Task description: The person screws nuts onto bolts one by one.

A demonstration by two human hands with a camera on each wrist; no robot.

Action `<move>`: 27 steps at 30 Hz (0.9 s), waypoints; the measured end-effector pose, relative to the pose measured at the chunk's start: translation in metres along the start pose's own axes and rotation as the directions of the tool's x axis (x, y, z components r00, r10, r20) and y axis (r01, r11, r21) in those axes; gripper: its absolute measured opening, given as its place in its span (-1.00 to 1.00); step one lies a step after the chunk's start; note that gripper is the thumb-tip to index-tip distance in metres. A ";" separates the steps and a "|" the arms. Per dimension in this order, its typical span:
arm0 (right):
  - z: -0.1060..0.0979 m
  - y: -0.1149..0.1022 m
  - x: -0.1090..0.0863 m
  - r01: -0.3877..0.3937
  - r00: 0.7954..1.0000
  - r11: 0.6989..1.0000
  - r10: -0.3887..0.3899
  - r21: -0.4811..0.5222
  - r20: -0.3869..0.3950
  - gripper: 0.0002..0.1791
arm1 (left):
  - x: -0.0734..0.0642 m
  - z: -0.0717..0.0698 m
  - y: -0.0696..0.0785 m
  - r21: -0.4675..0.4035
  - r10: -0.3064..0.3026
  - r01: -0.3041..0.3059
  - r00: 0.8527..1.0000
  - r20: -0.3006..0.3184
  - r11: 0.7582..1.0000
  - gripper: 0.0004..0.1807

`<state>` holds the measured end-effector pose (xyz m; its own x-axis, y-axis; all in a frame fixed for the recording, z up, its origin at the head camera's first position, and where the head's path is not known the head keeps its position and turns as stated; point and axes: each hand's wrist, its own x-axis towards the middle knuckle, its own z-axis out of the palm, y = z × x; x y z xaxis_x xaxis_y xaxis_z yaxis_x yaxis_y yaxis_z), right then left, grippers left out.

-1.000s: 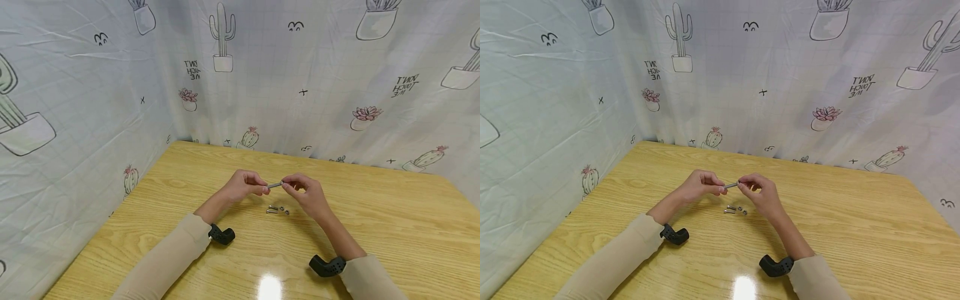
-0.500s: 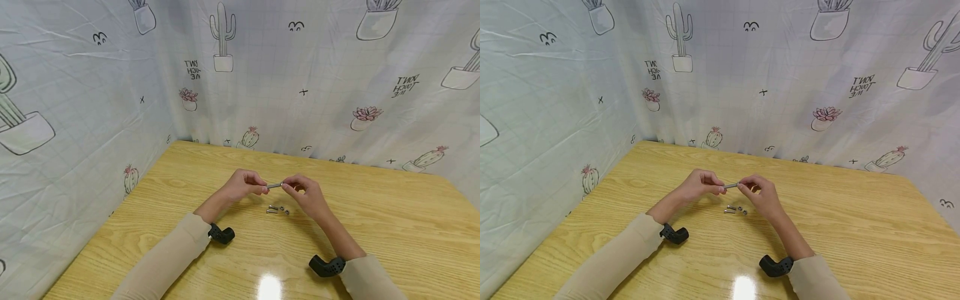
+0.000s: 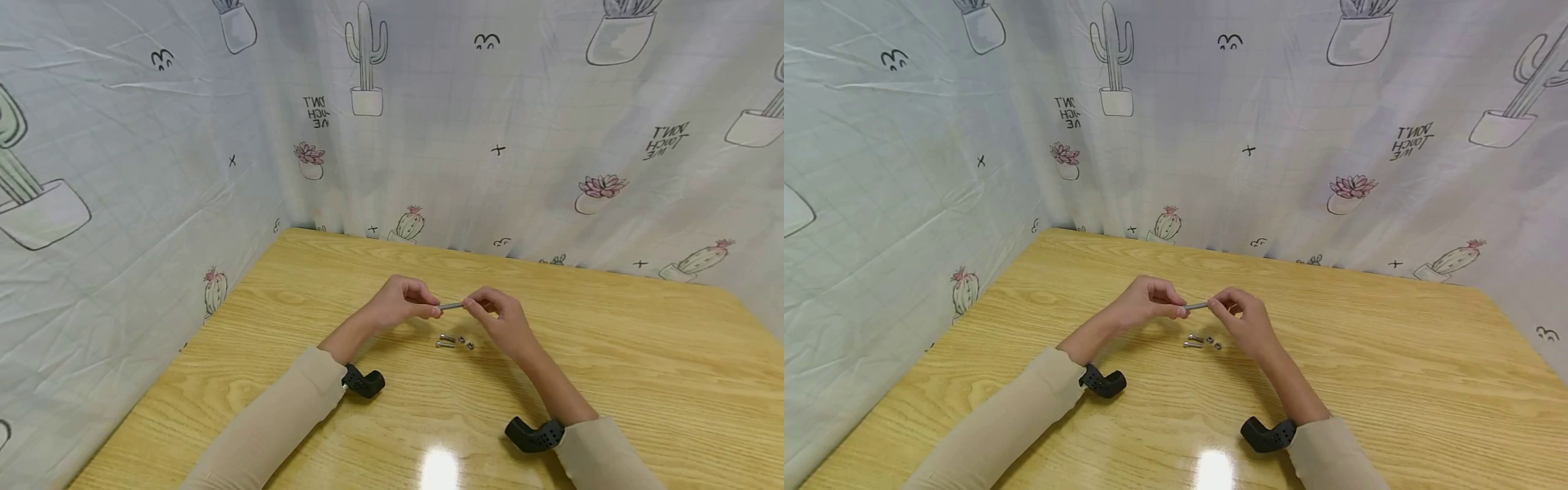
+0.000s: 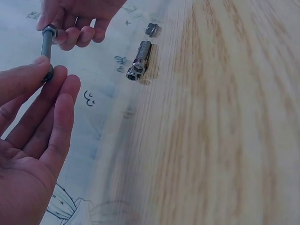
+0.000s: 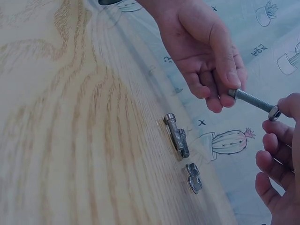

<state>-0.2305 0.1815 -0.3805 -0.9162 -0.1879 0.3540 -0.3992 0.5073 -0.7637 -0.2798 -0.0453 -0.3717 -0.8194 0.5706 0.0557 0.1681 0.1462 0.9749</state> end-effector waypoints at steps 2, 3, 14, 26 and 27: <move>0.000 0.001 0.000 0.003 1.000 1.000 -0.003 -0.007 -0.008 -0.84 | 0.000 0.000 0.000 -0.006 -0.007 0.007 1.000 -0.004 1.000 -0.87; 0.000 0.001 0.000 0.006 1.000 1.000 -0.006 -0.012 -0.013 -0.85 | 0.000 0.000 0.000 -0.006 -0.011 0.011 1.000 -0.007 1.000 -0.87; 0.002 0.000 0.000 0.021 0.999 0.998 -0.022 -0.051 -0.026 -0.89 | -0.002 -0.001 0.002 0.006 -0.005 0.005 1.000 -0.013 1.000 -0.89; 0.003 0.002 0.001 -0.062 0.997 0.998 0.060 0.027 0.045 -0.51 | -0.001 0.000 0.001 0.083 0.033 -0.035 0.999 0.022 0.996 -0.91; 0.003 0.001 0.001 -0.072 0.997 0.997 0.071 0.028 0.041 -0.49 | -0.001 0.001 0.001 0.082 0.035 -0.037 0.999 0.023 0.996 -0.91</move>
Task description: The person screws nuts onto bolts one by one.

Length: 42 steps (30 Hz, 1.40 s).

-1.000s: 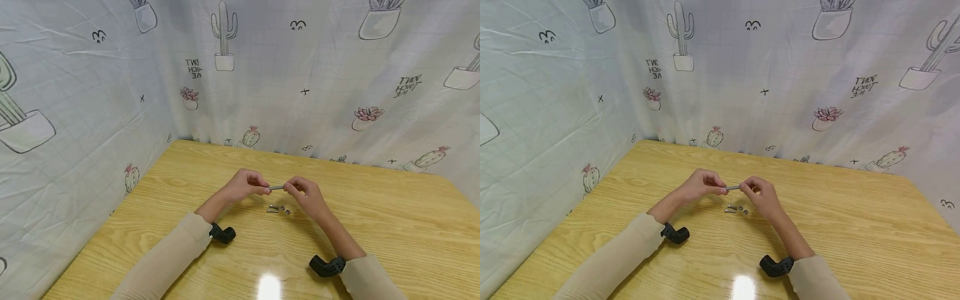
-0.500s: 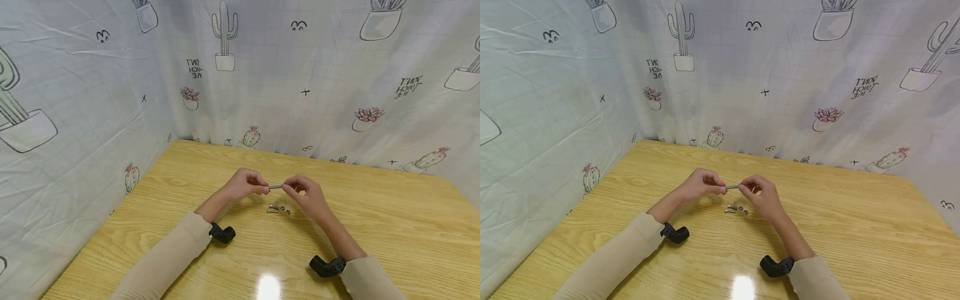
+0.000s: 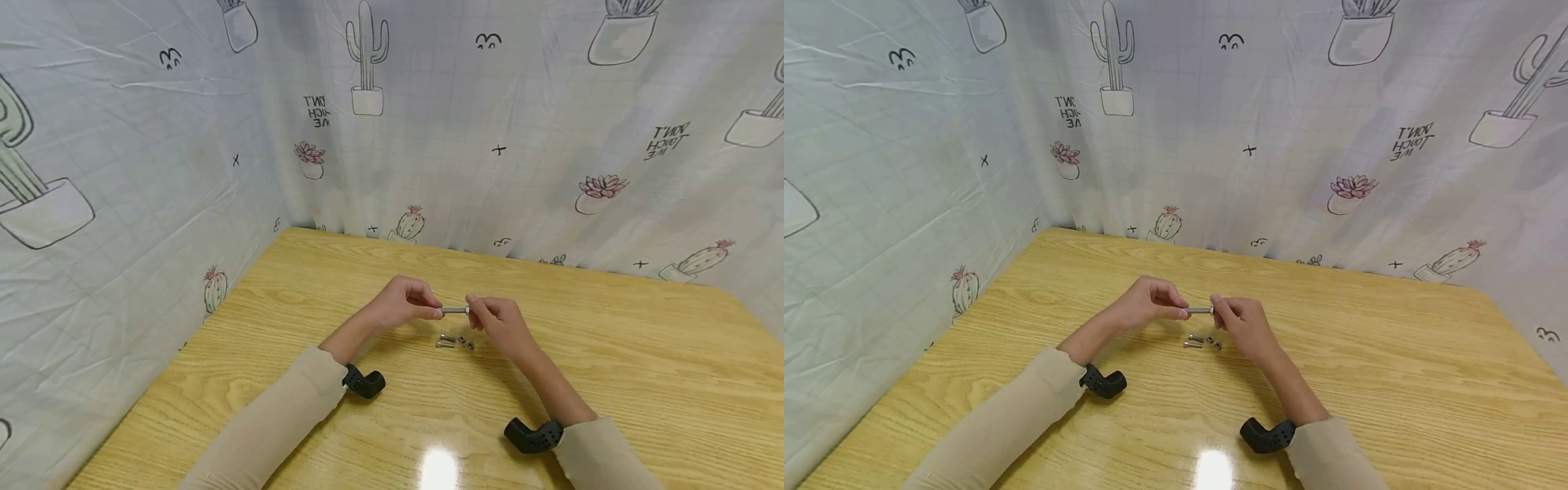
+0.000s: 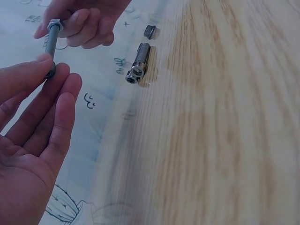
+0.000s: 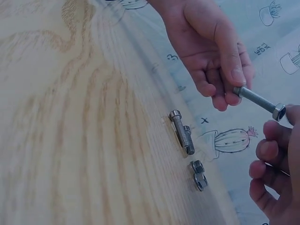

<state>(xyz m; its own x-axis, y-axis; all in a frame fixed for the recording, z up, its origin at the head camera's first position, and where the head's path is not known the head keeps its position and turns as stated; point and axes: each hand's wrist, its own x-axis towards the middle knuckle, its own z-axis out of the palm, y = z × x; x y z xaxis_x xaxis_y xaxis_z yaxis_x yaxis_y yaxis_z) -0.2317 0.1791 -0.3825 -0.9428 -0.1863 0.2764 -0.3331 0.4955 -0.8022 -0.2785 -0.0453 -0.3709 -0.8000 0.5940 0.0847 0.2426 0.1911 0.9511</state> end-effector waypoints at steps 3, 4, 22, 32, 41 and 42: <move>0.000 -0.001 0.000 -0.014 1.000 1.000 0.015 0.002 -0.021 -0.50 | 0.000 0.000 0.001 -0.020 -0.002 0.002 1.000 -0.005 1.000 -0.90; 0.000 -0.001 0.000 -0.014 0.999 1.000 0.014 0.002 -0.028 -0.53 | 0.000 0.000 0.001 -0.024 -0.005 0.005 1.000 -0.012 1.000 -0.90; 0.001 0.005 -0.002 0.171 0.980 0.985 -0.171 -0.013 -0.096 -0.78 | -0.001 -0.003 -0.001 -0.055 -0.053 0.049 0.995 -0.087 0.997 -0.91; 0.001 -0.001 -0.005 0.119 0.989 0.992 -0.121 -0.032 -0.083 -0.84 | -0.002 -0.002 -0.003 -0.066 -0.016 0.012 0.998 -0.057 0.998 -0.90; -0.001 -0.029 -0.011 0.063 0.997 0.998 -0.064 -0.023 -0.045 -0.82 | -0.001 -0.001 -0.005 -0.062 -0.003 0.001 1.000 -0.027 0.998 -0.91; -0.001 -0.027 -0.010 0.062 0.997 0.998 -0.063 -0.024 -0.048 -0.80 | -0.001 -0.001 -0.005 -0.064 -0.001 0.000 1.000 -0.026 0.998 -0.91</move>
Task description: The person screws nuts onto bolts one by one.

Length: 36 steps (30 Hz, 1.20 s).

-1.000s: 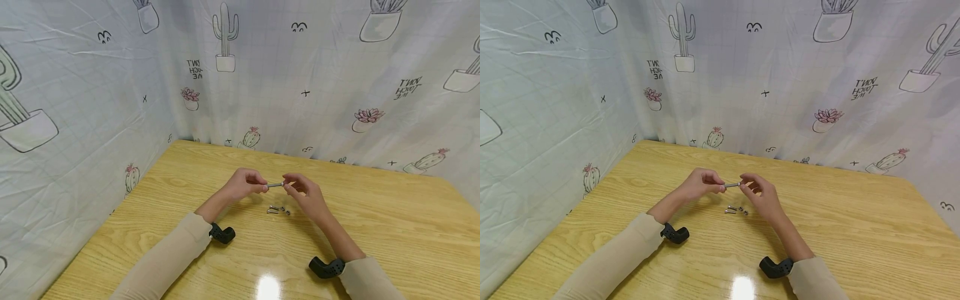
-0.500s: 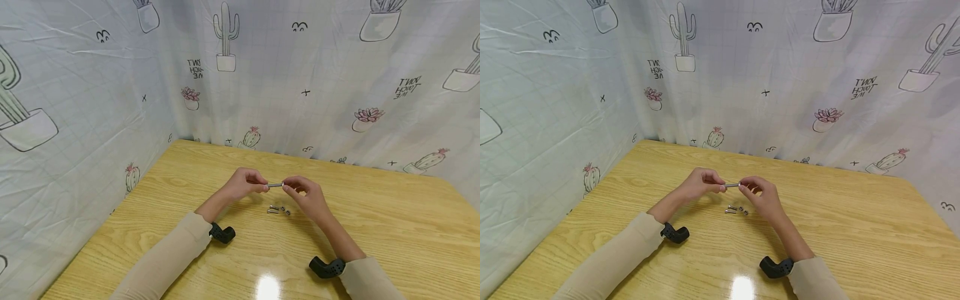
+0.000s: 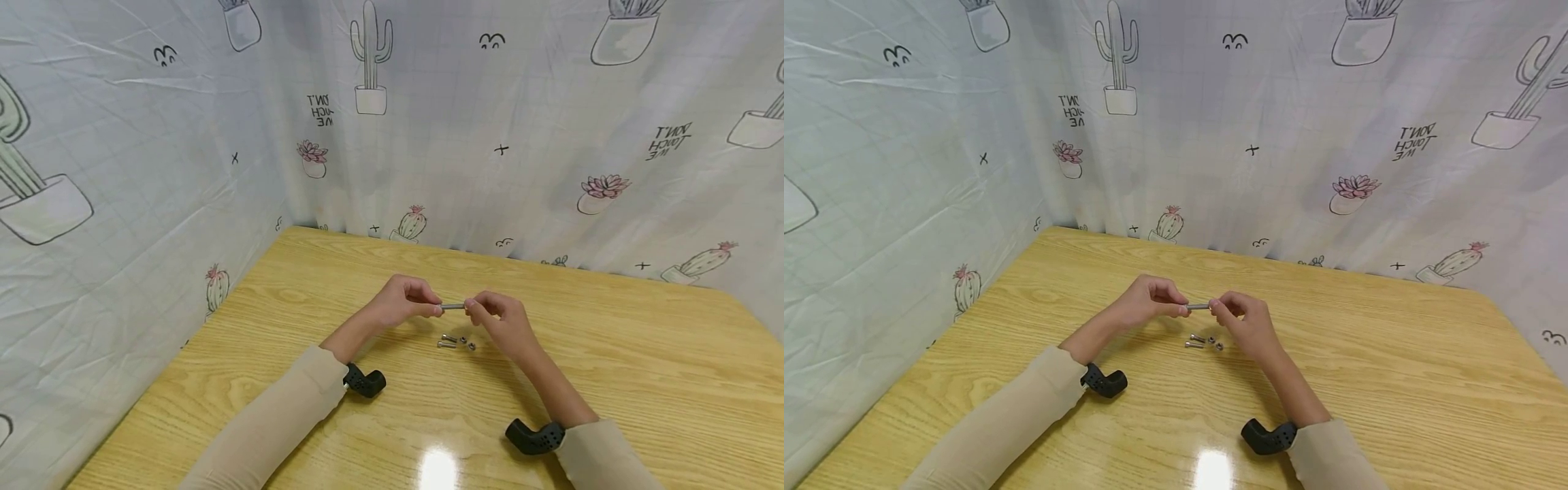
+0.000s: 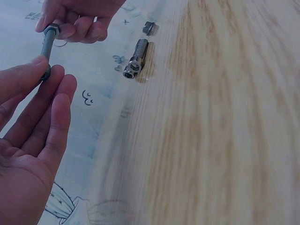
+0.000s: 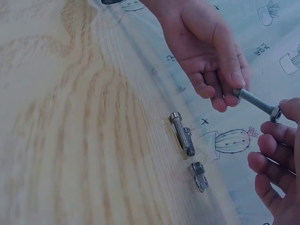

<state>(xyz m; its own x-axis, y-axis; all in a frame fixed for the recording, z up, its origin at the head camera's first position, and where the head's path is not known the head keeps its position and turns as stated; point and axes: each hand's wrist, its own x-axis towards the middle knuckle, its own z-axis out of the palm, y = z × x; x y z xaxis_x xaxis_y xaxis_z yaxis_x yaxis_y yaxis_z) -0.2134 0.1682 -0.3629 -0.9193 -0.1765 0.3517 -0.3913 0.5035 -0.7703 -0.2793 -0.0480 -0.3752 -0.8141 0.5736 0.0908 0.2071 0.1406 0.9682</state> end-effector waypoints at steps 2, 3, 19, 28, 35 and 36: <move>0.001 0.008 0.002 -0.002 1.000 1.000 0.002 -0.003 -0.008 -0.77 | 0.000 0.000 0.000 0.003 0.006 -0.006 1.000 0.005 1.000 -0.90; 0.002 0.012 0.002 -0.005 1.000 1.000 0.005 -0.006 -0.011 -0.75 | 0.000 0.000 0.000 0.002 0.007 -0.007 1.000 0.006 1.000 -0.90; 0.003 0.030 0.004 0.067 0.998 0.997 -0.066 0.033 -0.022 -0.82 | 0.001 -0.001 -0.001 -0.009 -0.039 0.039 0.999 -0.036 0.999 -0.93; 0.000 0.002 0.001 0.045 0.999 0.998 -0.045 -0.040 -0.002 -0.82 | 0.001 -0.002 0.000 -0.017 -0.025 0.025 0.999 -0.020 1.000 -0.90; 0.003 0.027 0.004 0.012 1.000 1.000 -0.012 -0.023 0.013 -0.84 | 0.000 -0.002 0.001 -0.010 -0.016 0.016 1.000 -0.007 1.000 -0.91; 0.003 0.027 0.004 0.013 1.000 1.000 -0.013 -0.022 0.015 -0.83 | 0.000 -0.002 0.001 -0.011 -0.015 0.015 1.000 -0.004 1.000 -0.90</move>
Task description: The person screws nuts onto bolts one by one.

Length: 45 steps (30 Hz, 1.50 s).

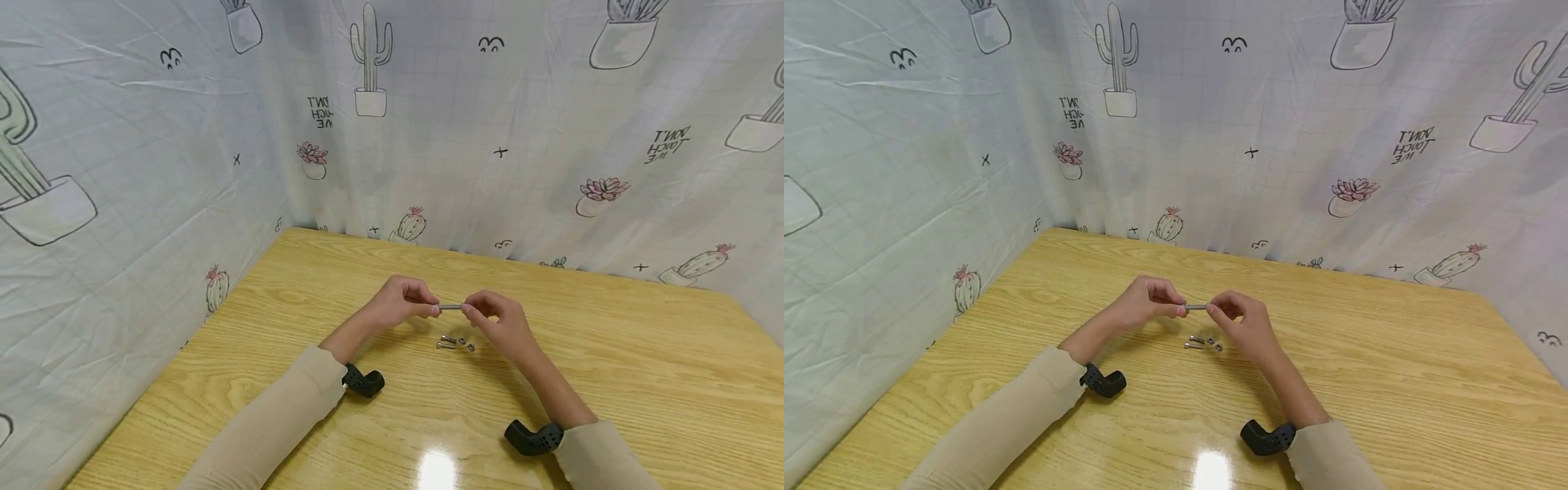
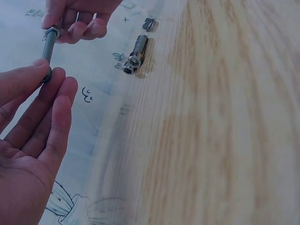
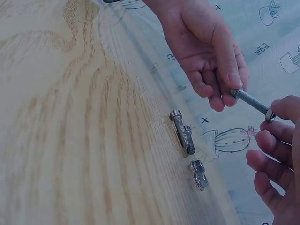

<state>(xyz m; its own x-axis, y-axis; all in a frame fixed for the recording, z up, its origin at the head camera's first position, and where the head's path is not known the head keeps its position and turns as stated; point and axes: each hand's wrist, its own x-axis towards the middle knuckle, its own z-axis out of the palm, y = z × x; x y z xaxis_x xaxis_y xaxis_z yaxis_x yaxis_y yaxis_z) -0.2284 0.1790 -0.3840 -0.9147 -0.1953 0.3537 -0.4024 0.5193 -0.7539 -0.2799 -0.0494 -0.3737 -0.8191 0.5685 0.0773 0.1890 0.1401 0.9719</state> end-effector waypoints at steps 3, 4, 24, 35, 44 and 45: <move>0.000 0.001 -0.001 0.014 1.000 1.000 -0.014 0.010 0.004 -0.78 | 0.000 0.000 -0.001 -0.007 0.004 -0.004 1.000 0.014 1.000 -0.89; 0.000 0.001 -0.001 0.014 1.000 1.000 -0.014 0.013 0.007 -0.77 | 0.000 0.000 -0.001 -0.008 0.007 -0.006 1.000 0.021 1.000 -0.88; -0.002 -0.008 -0.005 -0.013 1.000 0.999 0.014 0.037 -0.013 -0.79 | -0.001 0.005 0.000 0.028 -0.001 0.000 1.000 0.011 1.000 -0.91; -0.003 0.005 -0.004 0.087 0.996 0.994 -0.087 0.061 -0.007 -0.78 | 0.000 0.006 -0.001 0.016 -0.018 0.019 1.000 -0.023 1.000 -0.89; -0.004 0.005 -0.006 0.071 0.997 0.997 -0.071 0.033 -0.013 -0.80 | 0.000 0.009 0.000 0.025 -0.004 0.005 1.000 -0.015 1.000 -0.88; -0.004 0.005 -0.007 0.071 0.997 0.997 -0.071 0.035 -0.013 -0.79 | 0.000 0.009 0.000 0.027 -0.002 0.003 1.000 -0.015 1.000 -0.88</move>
<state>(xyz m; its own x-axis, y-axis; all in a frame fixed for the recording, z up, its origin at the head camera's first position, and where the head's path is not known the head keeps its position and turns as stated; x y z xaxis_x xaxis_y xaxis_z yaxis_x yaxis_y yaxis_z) -0.2243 0.1860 -0.3879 -0.8835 -0.2206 0.4133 -0.4674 0.4751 -0.7455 -0.2749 -0.0424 -0.3756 -0.8274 0.5561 0.0785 0.2014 0.1634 0.9658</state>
